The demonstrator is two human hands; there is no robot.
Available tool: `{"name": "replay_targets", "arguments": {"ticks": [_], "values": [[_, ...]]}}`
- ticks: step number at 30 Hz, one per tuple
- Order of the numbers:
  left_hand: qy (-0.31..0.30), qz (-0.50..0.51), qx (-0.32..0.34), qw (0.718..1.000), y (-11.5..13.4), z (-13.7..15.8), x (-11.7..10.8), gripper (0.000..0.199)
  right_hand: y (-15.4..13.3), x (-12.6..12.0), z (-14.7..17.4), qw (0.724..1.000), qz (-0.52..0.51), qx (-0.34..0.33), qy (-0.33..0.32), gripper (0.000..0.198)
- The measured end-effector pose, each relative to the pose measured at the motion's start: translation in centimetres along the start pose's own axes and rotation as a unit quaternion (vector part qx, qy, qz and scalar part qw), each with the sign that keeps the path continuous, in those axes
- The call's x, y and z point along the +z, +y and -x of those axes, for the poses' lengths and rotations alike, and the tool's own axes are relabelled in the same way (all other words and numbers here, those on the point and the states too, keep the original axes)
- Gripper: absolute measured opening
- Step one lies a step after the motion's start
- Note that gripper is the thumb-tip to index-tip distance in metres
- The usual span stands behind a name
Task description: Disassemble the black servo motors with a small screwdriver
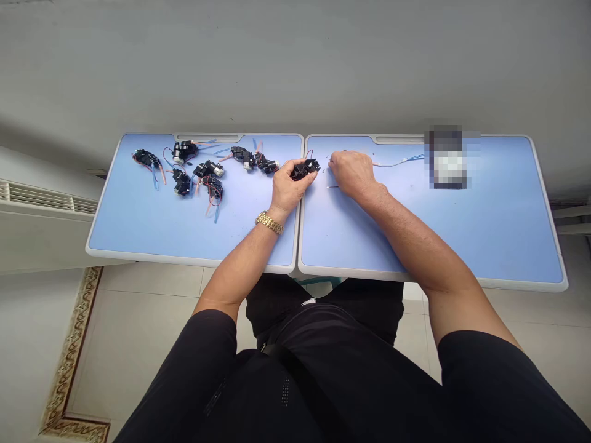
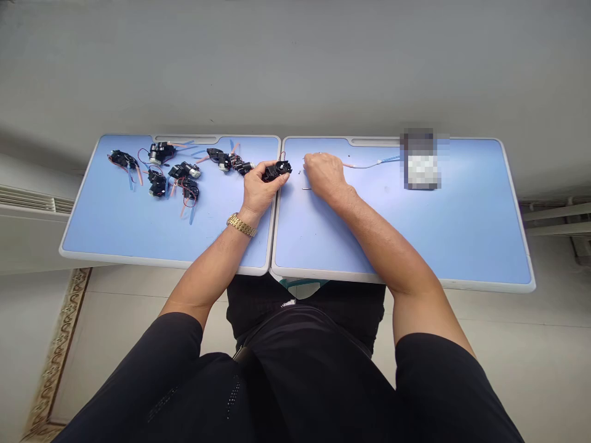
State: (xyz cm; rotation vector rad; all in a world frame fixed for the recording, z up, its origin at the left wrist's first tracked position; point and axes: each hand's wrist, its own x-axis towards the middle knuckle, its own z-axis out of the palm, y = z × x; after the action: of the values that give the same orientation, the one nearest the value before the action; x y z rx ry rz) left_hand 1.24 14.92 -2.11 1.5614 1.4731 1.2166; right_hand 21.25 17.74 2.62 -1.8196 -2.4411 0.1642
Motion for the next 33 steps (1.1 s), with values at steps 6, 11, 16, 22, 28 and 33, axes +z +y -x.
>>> {"name": "replay_targets", "arguments": {"ticks": [6,11,16,22,28,33], "values": [[-0.002,0.011,-0.004,1.000,0.3,0.1,-0.1,0.033,2.3,-0.9,3.5,0.999,-0.024,0.016,0.026,0.042],[-0.005,0.008,-0.002,1.000,0.3,0.1,-0.1,0.032,4.0,-1.0,7.4,0.996,-0.059,-0.069,-0.013,0.026],[-0.025,-0.046,0.034,0.998,1.1,0.6,-0.3,0.029,2.4,-0.9,11.7,0.992,-0.055,-0.090,-0.075,0.025],[-0.080,-0.063,0.170,0.980,2.0,1.4,-0.2,0.028,1.6,-1.0,13.9,0.990,-0.080,-0.090,-0.075,0.018],[-0.099,-0.065,0.211,0.970,1.3,1.3,0.0,0.030,1.9,-2.1,11.1,0.969,-0.198,-0.103,0.104,0.022],[-0.119,-0.048,0.177,0.976,1.0,1.2,-0.1,0.033,0.5,-1.5,8.6,0.936,-0.249,-0.166,0.185,0.018]]}}
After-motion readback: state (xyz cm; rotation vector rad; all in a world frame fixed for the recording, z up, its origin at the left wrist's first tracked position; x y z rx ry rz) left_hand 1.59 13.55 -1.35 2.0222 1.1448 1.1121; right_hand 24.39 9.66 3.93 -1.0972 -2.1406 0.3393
